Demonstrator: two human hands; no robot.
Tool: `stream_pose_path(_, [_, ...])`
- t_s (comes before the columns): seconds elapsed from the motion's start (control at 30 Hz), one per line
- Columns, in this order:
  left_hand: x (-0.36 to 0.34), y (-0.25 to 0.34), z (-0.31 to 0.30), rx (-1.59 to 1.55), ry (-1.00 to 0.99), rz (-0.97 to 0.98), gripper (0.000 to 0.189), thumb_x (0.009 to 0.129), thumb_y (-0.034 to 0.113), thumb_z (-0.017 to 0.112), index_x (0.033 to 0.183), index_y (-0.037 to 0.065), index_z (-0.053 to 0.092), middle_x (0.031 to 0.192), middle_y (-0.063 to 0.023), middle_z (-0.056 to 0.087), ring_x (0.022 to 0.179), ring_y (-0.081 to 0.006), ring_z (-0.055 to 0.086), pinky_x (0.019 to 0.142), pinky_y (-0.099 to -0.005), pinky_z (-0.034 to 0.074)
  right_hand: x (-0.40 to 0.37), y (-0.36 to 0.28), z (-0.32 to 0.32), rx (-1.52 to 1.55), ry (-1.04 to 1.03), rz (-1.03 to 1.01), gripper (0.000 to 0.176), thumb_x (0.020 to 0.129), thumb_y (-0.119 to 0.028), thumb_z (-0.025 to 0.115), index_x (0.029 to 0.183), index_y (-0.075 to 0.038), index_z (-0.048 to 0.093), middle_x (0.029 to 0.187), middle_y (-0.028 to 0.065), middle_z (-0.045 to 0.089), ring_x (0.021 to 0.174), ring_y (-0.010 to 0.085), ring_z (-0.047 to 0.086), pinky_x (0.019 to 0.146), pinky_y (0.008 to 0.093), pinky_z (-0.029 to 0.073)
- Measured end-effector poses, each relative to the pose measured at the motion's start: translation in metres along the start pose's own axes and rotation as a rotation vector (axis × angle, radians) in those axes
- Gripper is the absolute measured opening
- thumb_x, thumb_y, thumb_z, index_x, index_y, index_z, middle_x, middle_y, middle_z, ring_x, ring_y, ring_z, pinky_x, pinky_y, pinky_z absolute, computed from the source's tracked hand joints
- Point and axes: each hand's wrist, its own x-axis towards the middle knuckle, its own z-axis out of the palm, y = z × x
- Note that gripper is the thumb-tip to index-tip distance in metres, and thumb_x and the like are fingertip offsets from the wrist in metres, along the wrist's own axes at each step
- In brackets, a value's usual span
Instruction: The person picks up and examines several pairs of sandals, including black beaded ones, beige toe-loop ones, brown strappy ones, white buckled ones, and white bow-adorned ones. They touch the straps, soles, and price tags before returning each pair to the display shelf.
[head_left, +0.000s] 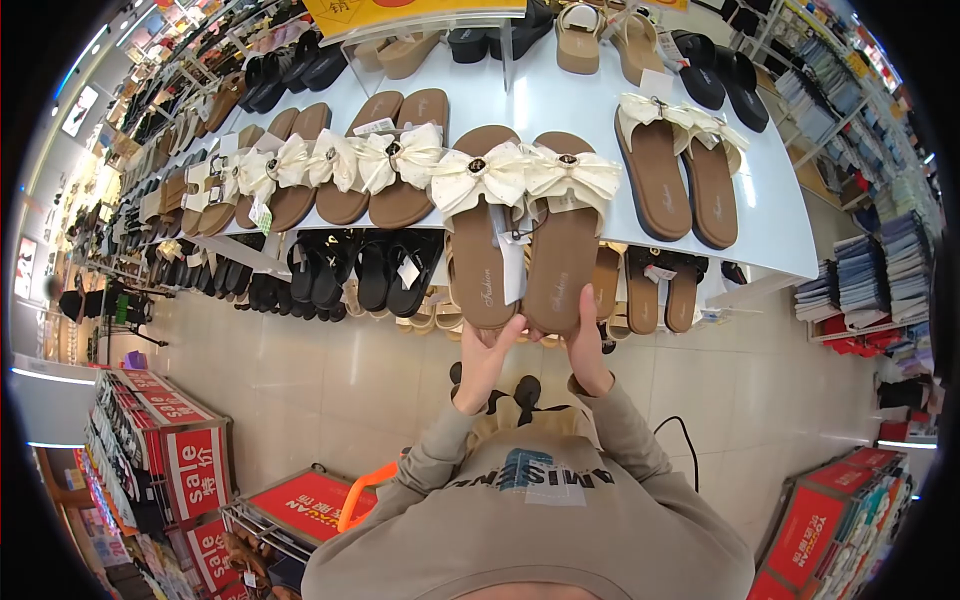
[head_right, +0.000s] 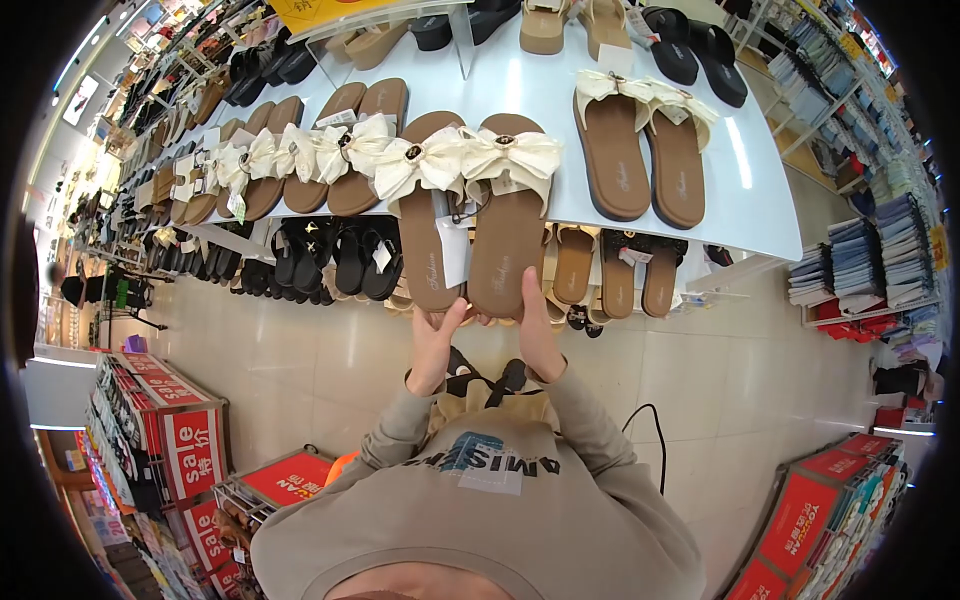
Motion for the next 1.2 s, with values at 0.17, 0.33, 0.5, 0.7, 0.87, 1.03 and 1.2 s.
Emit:
stream_pose_path(0.17, [-0.003, 0.02, 0.019, 0.069, 0.069, -0.061, 0.053, 0.089, -0.006, 0.073, 0.132, -0.003, 0.042, 0.128, -0.0161, 0.063, 0.115, -0.0217, 0.066, 0.099, -0.0336, 0.055, -0.012, -0.011, -0.012, -0.52, 0.425, -0.312, 0.046, 0.098, -0.012, 0.064, 0.139, 0.001, 0.047, 0.108, 0.0114, 0.064, 0.094, 0.0193, 0.064, 0.085, 0.0335, 0.051])
stream_pose_path(0.33, [-0.001, 0.015, 0.017, 0.092, 0.053, -0.034, 0.048, 0.091, -0.004, 0.072, 0.131, -0.003, 0.045, 0.126, -0.0145, 0.064, 0.112, -0.0204, 0.067, 0.098, -0.0323, 0.055, 0.012, -0.092, -0.007, -1.112, 0.422, -1.074, 0.077, 0.075, -0.019, 0.089, 0.14, -0.003, 0.051, 0.131, 0.0154, 0.062, 0.117, 0.0316, 0.061, 0.101, 0.0425, 0.049])
stream_pose_path(0.5, [0.011, -0.001, 0.003, 0.072, 0.037, -0.097, 0.05, 0.089, -0.004, 0.074, 0.128, -0.001, 0.042, 0.127, -0.0138, 0.062, 0.118, -0.0193, 0.064, 0.101, -0.0308, 0.053, 0.047, -0.137, 0.005, -1.332, 0.126, -1.003, 0.09, 0.07, -0.032, 0.092, 0.144, -0.002, 0.048, 0.136, 0.0132, 0.061, 0.125, 0.0325, 0.059, 0.111, 0.0478, 0.044])
stream_pose_path(0.7, [0.012, -0.016, 0.004, 0.078, 0.085, 0.061, 0.046, 0.092, -0.006, 0.069, 0.132, -0.003, 0.047, 0.123, -0.0139, 0.065, 0.112, -0.0199, 0.067, 0.097, -0.0321, 0.056, 0.064, -0.142, 0.017, -1.459, 0.108, -1.059, 0.096, 0.073, -0.046, 0.087, 0.148, -0.002, 0.045, 0.119, 0.0096, 0.07, 0.111, 0.0324, 0.066, 0.11, 0.0471, 0.045])
stream_pose_path(0.87, [0.016, -0.02, 0.003, 0.051, 0.074, 0.045, 0.048, 0.09, -0.006, 0.072, 0.128, 0.001, 0.043, 0.12, -0.0093, 0.062, 0.109, -0.0143, 0.065, 0.097, -0.0271, 0.054, 0.07, -0.139, 0.014, -1.451, 0.179, -1.038, 0.093, 0.072, -0.041, 0.088, 0.146, -0.003, 0.048, 0.11, 0.0068, 0.074, 0.106, 0.0309, 0.068, 0.108, 0.0476, 0.047])
stream_pose_path(1.03, [0.015, -0.024, 0.0, 0.064, 0.065, 0.072, 0.045, 0.09, -0.007, 0.071, 0.128, -0.001, 0.046, 0.117, -0.0098, 0.064, 0.106, -0.0148, 0.066, 0.094, -0.0278, 0.055, 0.071, -0.143, 0.015, -1.482, 0.18, -0.987, 0.09, 0.073, -0.042, 0.087, 0.145, -0.003, 0.05, 0.108, 0.0064, 0.074, 0.107, 0.0311, 0.067, 0.108, 0.0469, 0.047])
stream_pose_path(1.2, [0.013, -0.022, 0.001, 0.058, 0.096, 0.124, 0.04, 0.091, -0.007, 0.071, 0.125, -0.001, 0.051, 0.113, -0.0079, 0.066, 0.103, -0.0132, 0.066, 0.091, -0.0265, 0.055, 0.071, -0.161, 0.04, -1.522, 0.125, -1.031, 0.086, 0.074, -0.042, 0.086, 0.145, -0.006, 0.052, 0.114, 0.0082, 0.072, 0.11, 0.0323, 0.065, 0.11, 0.0476, 0.045])
